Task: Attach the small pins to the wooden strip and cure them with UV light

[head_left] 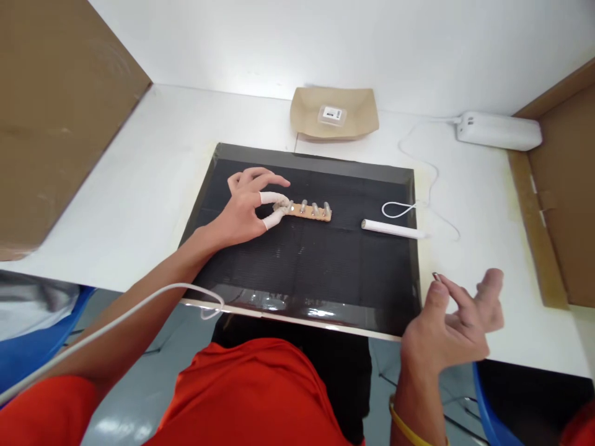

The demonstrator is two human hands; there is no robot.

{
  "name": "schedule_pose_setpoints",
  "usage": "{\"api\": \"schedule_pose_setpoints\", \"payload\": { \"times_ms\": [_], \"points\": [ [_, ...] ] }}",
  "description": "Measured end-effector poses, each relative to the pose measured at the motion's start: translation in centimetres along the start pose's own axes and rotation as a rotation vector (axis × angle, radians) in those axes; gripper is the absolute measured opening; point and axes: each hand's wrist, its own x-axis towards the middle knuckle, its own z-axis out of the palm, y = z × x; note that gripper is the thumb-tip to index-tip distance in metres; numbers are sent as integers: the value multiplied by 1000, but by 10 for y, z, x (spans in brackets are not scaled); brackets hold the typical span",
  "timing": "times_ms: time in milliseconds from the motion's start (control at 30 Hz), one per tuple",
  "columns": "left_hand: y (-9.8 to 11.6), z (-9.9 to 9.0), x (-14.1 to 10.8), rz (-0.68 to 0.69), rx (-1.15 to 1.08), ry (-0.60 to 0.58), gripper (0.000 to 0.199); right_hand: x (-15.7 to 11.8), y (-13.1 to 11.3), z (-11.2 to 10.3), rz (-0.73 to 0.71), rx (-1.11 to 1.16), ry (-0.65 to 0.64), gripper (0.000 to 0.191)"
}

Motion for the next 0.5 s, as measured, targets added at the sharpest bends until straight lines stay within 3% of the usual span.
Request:
{"api": "schedule_pose_setpoints", "payload": {
  "times_ms": [500],
  "points": [
    [-5, 11, 10, 26, 3, -52, 10, -4, 1, -2, -26, -23, -46, 14]
  ]
}}
